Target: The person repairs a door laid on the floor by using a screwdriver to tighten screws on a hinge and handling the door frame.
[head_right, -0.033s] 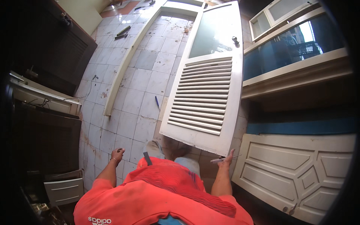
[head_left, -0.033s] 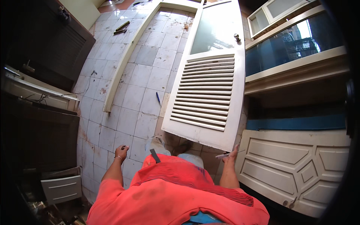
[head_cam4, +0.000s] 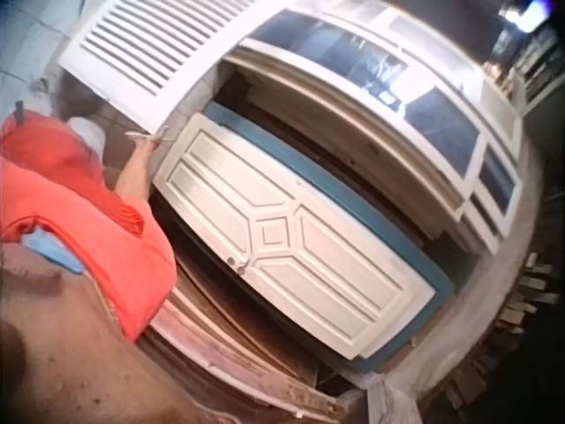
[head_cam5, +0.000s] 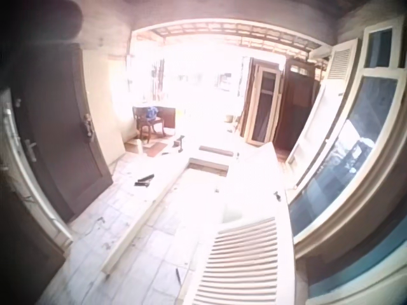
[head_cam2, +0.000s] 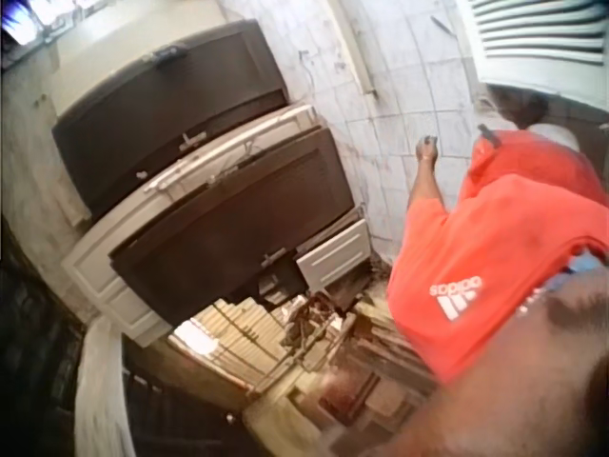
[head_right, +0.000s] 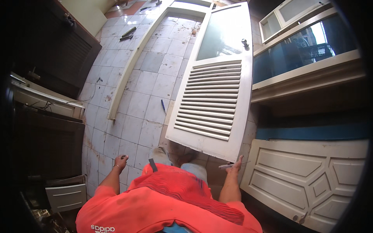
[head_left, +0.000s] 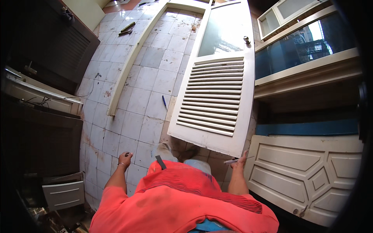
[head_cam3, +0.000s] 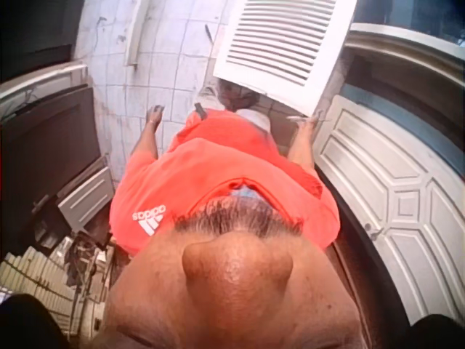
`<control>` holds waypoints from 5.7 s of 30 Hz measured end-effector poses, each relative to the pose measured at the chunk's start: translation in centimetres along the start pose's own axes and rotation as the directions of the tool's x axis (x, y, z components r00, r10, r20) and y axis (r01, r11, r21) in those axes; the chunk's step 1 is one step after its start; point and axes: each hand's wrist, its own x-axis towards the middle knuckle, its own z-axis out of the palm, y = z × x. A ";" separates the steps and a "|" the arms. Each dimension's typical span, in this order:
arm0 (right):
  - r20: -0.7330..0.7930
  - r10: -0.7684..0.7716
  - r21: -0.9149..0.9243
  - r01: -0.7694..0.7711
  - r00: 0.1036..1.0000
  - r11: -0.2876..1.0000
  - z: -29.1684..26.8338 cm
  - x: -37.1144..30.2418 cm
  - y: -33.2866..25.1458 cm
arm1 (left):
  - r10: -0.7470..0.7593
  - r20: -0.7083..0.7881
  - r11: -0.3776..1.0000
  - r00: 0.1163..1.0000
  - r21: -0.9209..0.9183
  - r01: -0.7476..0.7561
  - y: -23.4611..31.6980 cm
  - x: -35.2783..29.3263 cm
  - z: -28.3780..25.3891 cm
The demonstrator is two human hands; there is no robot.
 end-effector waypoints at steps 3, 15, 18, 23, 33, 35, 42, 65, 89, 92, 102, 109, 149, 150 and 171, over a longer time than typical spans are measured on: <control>-0.114 0.075 0.021 -0.073 0.991 0.997 -1.8 4.6 -0.2 | -0.033 -0.010 0.995 0.999 0.092 0.034 -2.2 -1.9 -1.4; -0.082 0.221 0.228 -0.197 0.972 0.953 -9.0 25.3 3.1 | -0.030 -0.073 0.977 0.997 0.207 0.045 5.6 -8.7 0.5; -0.118 0.243 0.202 -0.216 0.963 0.955 -12.1 31.8 5.4 | -0.078 0.112 0.955 0.991 0.295 0.042 8.6 -10.7 4.0; -0.136 0.341 0.199 -0.312 0.930 0.929 -13.8 39.3 7.8 | -0.192 0.083 0.916 0.978 0.372 0.149 13.7 -12.6 7.6; -0.051 0.397 0.233 -0.376 0.916 0.897 -16.2 50.2 14.4 | -0.236 -0.019 0.817 0.972 0.538 0.208 18.9 -14.0 12.1; -0.072 0.428 0.207 -0.407 0.901 0.890 -16.1 51.8 14.9 | -0.248 -0.046 0.784 0.968 0.578 0.228 19.5 -14.5 13.0; -0.063 0.486 0.151 -0.474 0.871 0.868 -17.0 56.9 18.4 | -0.300 -0.086 0.699 0.950 0.658 0.280 21.3 -13.9 14.2; -0.091 0.383 0.036 -0.382 0.919 0.924 -16.4 59.5 20.4 | -0.372 -0.010 0.762 0.928 0.567 0.312 22.1 -9.4 20.3; 0.050 -0.162 -0.998 0.044 0.985 -0.037 -5.9 4.5 20.5 | 0.825 0.526 0.546 0.206 -0.836 -0.057 50.3 -3.2 -2.1; 0.319 -0.046 -0.911 0.293 0.947 -0.289 6.0 -5.0 16.6 | 0.925 0.318 0.338 -0.208 -0.939 0.066 55.2 -4.2 -11.5; 0.338 -0.201 -0.938 0.347 0.920 0.011 23.7 -4.1 18.0 | 0.879 -0.120 0.304 -0.462 -0.606 0.735 58.1 -11.7 -26.1; 0.291 -0.182 -0.931 0.235 0.939 -0.278 29.6 -0.6 20.5 | 0.778 -0.063 0.411 -0.625 -0.702 0.581 64.6 -5.5 -29.3; 0.879 0.099 -0.422 0.664 0.467 0.617 136.2 -4.0 -18.5 | 0.469 0.520 0.692 0.714 -0.719 0.069 119.8 76.0 -17.1; 0.883 0.004 -0.373 0.695 0.470 0.615 137.1 -3.2 -18.9 | 0.477 0.530 0.707 0.701 -0.705 0.051 122.2 77.0 -16.2; 0.543 -0.420 -0.364 0.654 0.728 0.663 162.0 26.0 -34.3 | 0.799 0.594 0.594 0.097 -0.754 -0.280 173.1 78.2 -8.0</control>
